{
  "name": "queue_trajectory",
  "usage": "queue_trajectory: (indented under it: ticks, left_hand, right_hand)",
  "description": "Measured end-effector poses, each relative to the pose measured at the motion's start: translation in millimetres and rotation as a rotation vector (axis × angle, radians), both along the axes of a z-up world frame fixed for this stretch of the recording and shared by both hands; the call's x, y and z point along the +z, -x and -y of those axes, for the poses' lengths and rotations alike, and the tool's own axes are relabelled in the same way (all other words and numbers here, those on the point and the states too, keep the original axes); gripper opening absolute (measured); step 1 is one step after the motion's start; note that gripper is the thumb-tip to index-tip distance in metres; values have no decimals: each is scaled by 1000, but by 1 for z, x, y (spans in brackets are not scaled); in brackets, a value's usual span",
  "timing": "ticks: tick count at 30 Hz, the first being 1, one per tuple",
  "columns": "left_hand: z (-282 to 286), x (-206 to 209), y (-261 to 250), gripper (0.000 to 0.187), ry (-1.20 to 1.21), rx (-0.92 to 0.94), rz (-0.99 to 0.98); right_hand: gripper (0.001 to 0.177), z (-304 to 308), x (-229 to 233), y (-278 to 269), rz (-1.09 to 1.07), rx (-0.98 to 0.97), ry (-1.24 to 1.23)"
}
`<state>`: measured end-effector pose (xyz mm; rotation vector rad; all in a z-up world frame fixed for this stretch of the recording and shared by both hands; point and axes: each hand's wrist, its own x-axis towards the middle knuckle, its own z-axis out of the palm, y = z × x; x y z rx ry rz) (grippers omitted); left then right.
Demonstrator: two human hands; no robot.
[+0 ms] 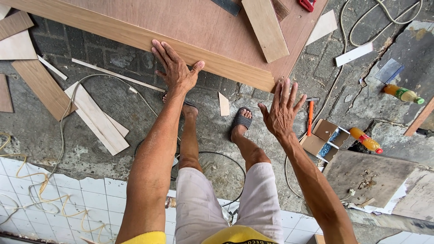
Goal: Marking, cutting, and sanding small wood strips to fit a wooden cabinet structure.
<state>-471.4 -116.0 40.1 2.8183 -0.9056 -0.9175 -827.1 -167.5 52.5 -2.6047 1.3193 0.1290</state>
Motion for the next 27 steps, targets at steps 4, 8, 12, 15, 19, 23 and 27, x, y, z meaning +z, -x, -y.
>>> queue_trajectory:
  ticks: [4,8,12,15,19,23,27]
  left_hand:
    - [2,-1,1,146,-16,2,57]
    - [-2,-8,0,147,12,-10,53]
    - [-2,-9,2,148,3,-30,62]
    - [1,-1,3,149,-15,-19,53]
    - [2,0,4,149,-10,-10,61]
    - [3,5,5,148,-6,-5,69]
    - [5,10,4,149,-10,-2,53]
  right_hand:
    - [88,-3,-13,25,8,-90,0]
    - [76,45,16,1,124,-186,19]
    - [39,92,47,-22,421,-125,150]
    - [21,100,34,-13,468,-138,97]
    - [37,93,-16,17,298,-291,-56]
    - [64,82,-25,2,324,-325,-40]
    - [72,67,-31,5,232,-507,-155]
